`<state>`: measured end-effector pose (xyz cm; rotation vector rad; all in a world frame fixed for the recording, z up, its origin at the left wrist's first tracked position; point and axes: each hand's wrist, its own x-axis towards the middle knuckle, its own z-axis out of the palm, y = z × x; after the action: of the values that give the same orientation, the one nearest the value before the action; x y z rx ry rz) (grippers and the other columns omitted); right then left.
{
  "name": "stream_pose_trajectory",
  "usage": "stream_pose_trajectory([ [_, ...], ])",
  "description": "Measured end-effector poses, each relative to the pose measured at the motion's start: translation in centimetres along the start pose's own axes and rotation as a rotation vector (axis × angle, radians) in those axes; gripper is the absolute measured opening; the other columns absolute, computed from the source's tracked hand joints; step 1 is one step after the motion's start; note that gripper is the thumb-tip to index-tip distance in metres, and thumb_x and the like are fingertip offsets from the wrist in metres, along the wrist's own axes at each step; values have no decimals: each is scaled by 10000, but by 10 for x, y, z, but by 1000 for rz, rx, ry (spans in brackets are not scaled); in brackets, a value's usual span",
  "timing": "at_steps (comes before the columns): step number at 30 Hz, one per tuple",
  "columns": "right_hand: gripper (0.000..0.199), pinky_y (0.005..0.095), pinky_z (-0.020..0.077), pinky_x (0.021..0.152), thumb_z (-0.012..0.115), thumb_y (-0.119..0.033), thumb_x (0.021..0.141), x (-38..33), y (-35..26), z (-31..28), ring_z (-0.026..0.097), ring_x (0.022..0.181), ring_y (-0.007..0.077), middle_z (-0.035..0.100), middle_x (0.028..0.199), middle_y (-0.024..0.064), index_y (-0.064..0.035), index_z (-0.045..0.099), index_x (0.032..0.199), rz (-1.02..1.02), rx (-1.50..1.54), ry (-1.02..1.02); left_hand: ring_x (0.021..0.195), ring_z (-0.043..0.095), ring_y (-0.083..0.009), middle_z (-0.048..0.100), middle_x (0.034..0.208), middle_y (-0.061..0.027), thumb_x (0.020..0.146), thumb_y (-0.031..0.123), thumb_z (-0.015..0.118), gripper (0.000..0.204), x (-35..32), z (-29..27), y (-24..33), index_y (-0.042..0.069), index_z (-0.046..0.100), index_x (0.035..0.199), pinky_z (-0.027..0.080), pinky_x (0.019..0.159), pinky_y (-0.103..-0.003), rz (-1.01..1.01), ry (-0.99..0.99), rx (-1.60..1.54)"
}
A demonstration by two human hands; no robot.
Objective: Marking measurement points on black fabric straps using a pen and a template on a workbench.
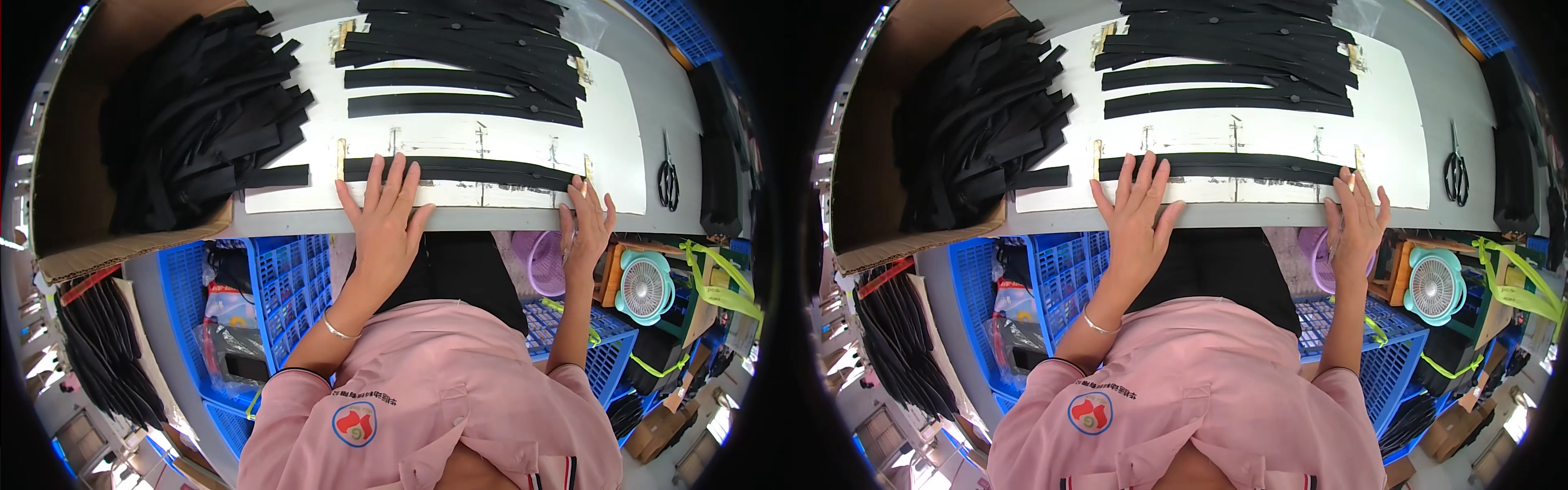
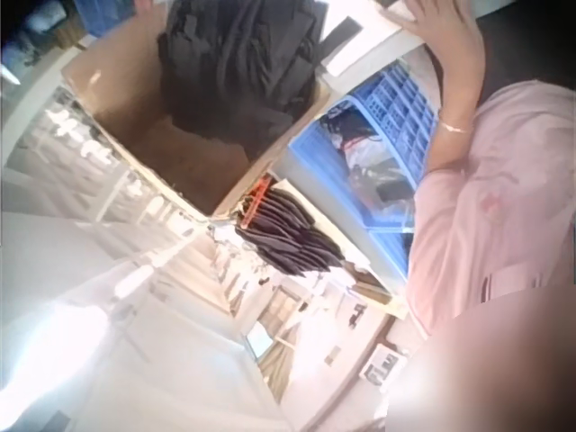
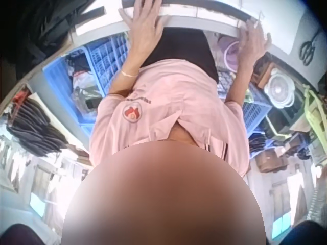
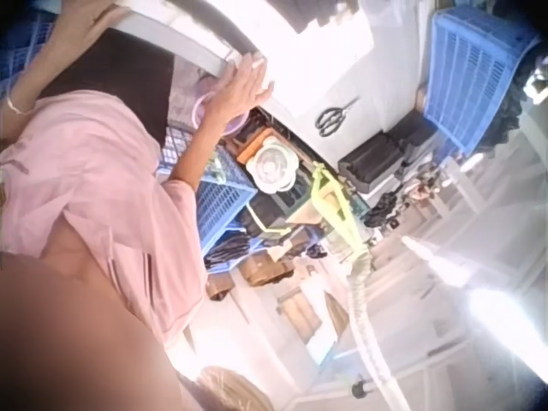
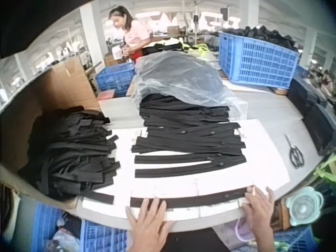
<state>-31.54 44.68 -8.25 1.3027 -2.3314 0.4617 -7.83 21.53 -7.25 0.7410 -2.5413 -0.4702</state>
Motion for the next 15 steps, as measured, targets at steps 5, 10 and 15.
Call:
stream_pose_trajectory([
  [5, 370, 510, 299, 1229, 764, -89, 907, 7, -1, -2, 601, 1356, 249, 706, 1355, 47, -122, 645, 1255, 21, 19, -55, 1540, 320, -371, 454, 1605, -134, 990, 359, 679, 598, -3, -11, -18, 116, 532, 1515, 1, 1198, -707, -55, -78, 60],
  [10, 362, 517, 292, 1230, 743, -76, 922, 7, 0, -3, 611, 1344, 249, 703, 1360, 51, -126, 640, 1265, 45, 60, -72, 1548, 306, -366, 446, 1611, -145, 995, 375, 671, 623, 3, -16, -27, 109, 506, 1533, 16, 1215, -678, -73, -97, 36],
  [15, 318, 490, 335, 1204, 672, -83, 980, 26, -10, -9, 651, 1282, 225, 726, 1311, 82, -116, 638, 1295, 95, 135, -7, 1526, 347, -361, 477, 1585, -143, 986, 383, 680, 648, 3, -14, -28, 62, 504, 1521, 36, 1219, -666, -69, -67, 30],
])
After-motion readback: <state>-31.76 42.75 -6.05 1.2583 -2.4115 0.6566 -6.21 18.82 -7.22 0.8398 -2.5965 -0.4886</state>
